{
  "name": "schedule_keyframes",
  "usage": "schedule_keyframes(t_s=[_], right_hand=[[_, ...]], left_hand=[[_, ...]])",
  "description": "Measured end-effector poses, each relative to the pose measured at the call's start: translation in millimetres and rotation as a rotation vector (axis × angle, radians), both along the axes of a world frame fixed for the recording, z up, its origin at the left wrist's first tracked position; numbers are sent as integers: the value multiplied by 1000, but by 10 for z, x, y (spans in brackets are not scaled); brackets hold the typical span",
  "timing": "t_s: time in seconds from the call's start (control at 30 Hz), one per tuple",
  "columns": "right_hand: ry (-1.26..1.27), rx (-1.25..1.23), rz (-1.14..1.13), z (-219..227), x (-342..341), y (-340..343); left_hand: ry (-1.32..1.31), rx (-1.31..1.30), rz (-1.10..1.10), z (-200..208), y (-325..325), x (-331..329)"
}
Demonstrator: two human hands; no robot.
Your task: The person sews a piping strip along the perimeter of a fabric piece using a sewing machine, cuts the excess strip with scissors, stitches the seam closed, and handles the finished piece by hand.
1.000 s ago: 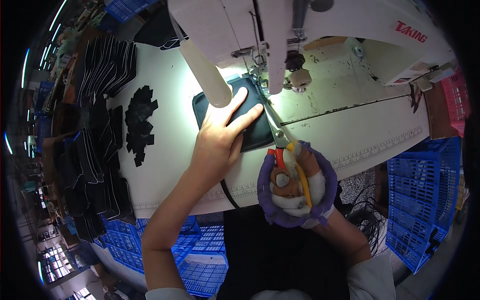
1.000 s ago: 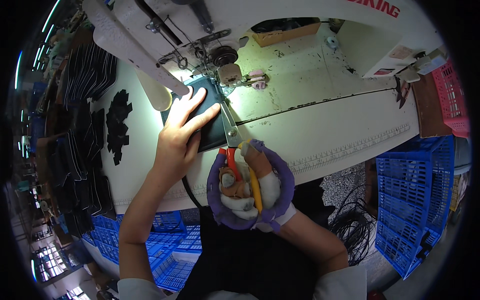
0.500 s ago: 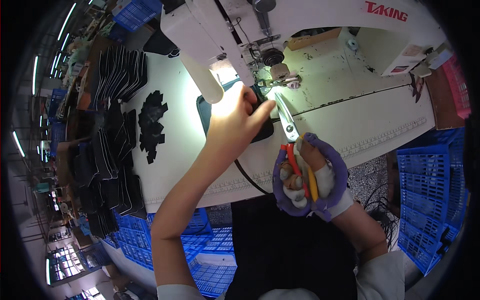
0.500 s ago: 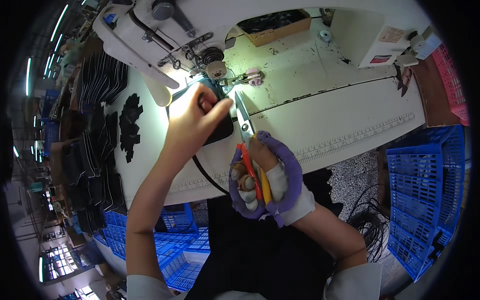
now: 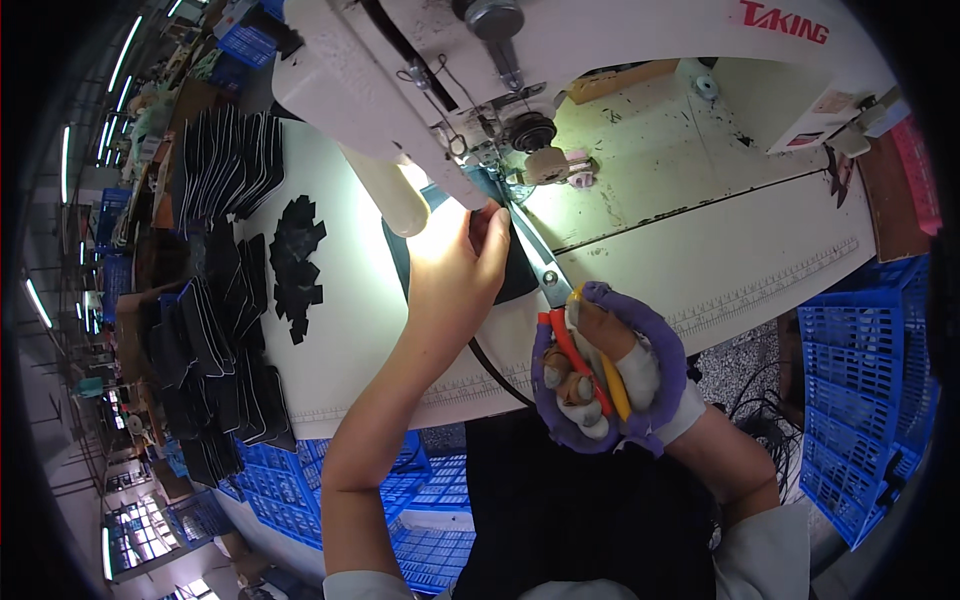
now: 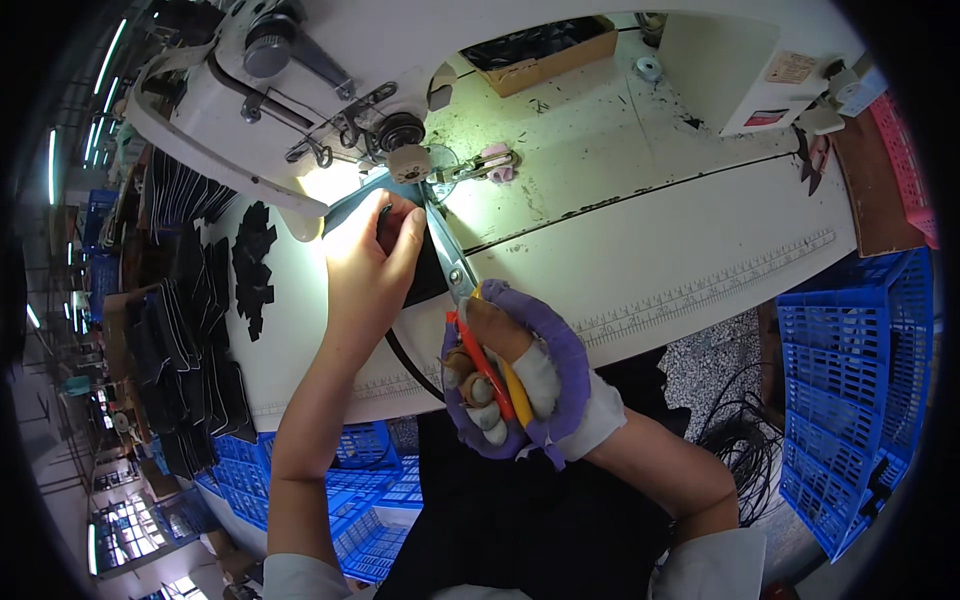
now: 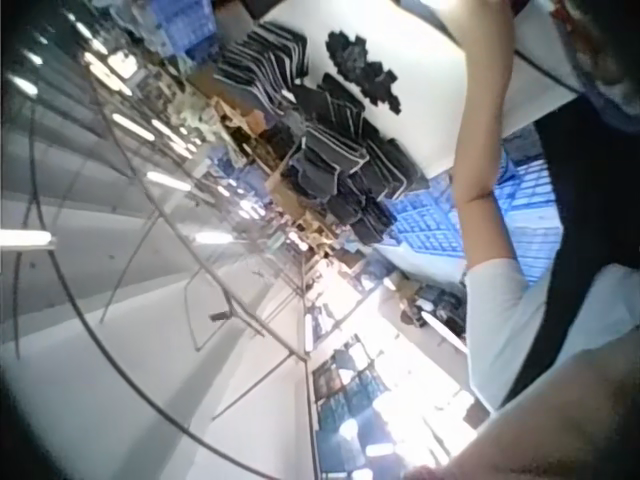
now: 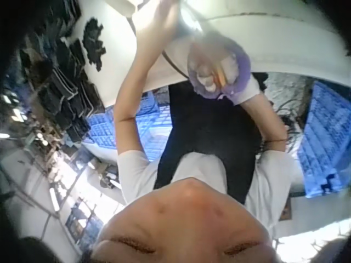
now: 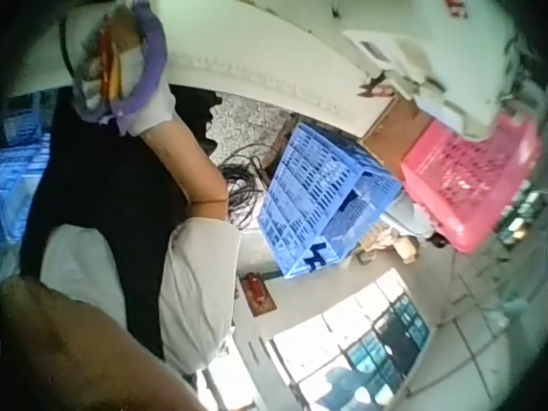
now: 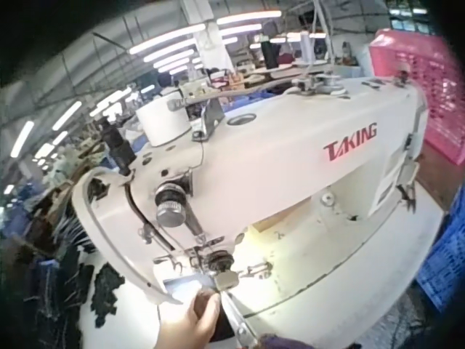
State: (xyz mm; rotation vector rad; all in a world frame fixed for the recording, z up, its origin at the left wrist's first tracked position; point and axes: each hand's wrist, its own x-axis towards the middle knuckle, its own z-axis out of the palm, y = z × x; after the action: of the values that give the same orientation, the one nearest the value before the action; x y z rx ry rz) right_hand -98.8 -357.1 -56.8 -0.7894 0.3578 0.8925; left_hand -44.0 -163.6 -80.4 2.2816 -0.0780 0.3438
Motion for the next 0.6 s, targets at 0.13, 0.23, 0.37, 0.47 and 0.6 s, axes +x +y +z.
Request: schedule_keyframes(t_s=[0.13,0.23,0.37,0.47,0.6], right_hand=[[-72,34,-42,-36,-46,-5],[54,120,-14,-87,-74,-4],[78,156,-71,-119,-48,-11],[71,47,-275,-192,-75,169],[85,-102,-368,-82,-86,216]], left_hand=[[-28,33,-1,30,-32,-8],[-35,22,5,-7,-43,-12],[14,75,2,9,-26,-22],[33,73,4,20,-44,-26],[-23,76,-6,-52,10,-39]])
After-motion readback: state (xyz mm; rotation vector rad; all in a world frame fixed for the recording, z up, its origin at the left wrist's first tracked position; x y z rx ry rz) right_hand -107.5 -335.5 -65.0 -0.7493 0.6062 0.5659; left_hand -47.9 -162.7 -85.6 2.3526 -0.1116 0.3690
